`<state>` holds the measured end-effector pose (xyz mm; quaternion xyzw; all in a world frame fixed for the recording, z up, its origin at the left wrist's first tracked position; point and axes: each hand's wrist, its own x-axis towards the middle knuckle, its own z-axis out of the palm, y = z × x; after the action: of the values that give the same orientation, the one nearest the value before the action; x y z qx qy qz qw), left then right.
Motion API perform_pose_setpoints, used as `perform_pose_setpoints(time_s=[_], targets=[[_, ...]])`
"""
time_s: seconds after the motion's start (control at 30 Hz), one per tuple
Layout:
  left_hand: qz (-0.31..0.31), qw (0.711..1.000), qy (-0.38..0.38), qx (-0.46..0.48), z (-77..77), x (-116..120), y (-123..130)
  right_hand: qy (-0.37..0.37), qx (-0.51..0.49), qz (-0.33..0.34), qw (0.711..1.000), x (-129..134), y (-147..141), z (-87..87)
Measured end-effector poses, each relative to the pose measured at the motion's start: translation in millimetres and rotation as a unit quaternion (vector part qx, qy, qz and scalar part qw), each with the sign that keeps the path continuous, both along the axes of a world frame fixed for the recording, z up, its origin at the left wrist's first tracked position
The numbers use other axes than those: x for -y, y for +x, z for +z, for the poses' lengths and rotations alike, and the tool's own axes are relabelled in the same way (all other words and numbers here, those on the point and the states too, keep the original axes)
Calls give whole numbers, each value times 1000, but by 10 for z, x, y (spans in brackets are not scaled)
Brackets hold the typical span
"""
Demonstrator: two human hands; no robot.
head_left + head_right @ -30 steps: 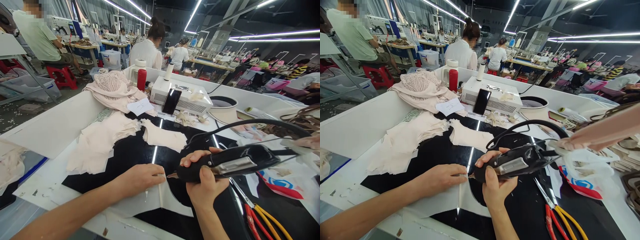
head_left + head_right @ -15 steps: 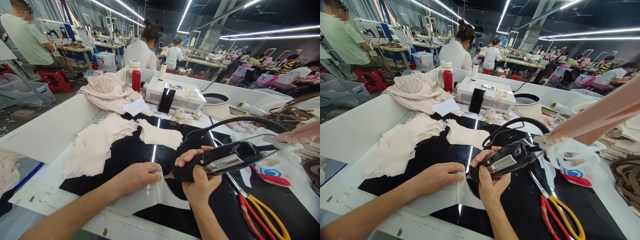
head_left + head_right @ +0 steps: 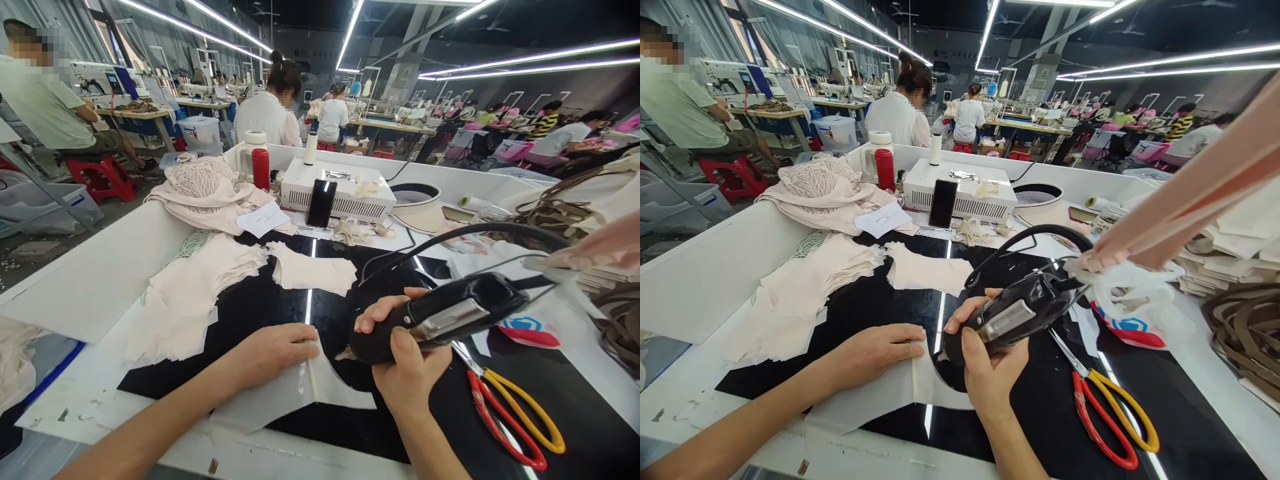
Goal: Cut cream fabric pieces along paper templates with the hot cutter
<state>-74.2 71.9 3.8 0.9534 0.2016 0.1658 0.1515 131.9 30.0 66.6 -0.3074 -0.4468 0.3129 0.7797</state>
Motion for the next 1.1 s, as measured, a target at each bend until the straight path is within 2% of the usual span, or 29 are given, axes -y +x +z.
perform_pose_setpoints(time_s=[0.1, 0.23, 0.5, 0.83, 1.1], targets=[[-9, 999, 27, 17, 62, 22, 33, -13, 9, -6, 1000, 109, 105, 4], [-19, 999, 20, 20, 119, 107, 118, -16, 18, -1, 1000, 270, 203, -44], [9, 1000, 5, -18, 86, 219, 219, -15, 20, 13, 1000, 470, 228, -86], [-1, 1000, -29, -6, 163, 211, 84, -7, -3, -8, 1000, 481, 168, -33], [2, 1000, -17, -15, 60, 260, 7, 4, -28, 16, 999, 254, 29, -12]])
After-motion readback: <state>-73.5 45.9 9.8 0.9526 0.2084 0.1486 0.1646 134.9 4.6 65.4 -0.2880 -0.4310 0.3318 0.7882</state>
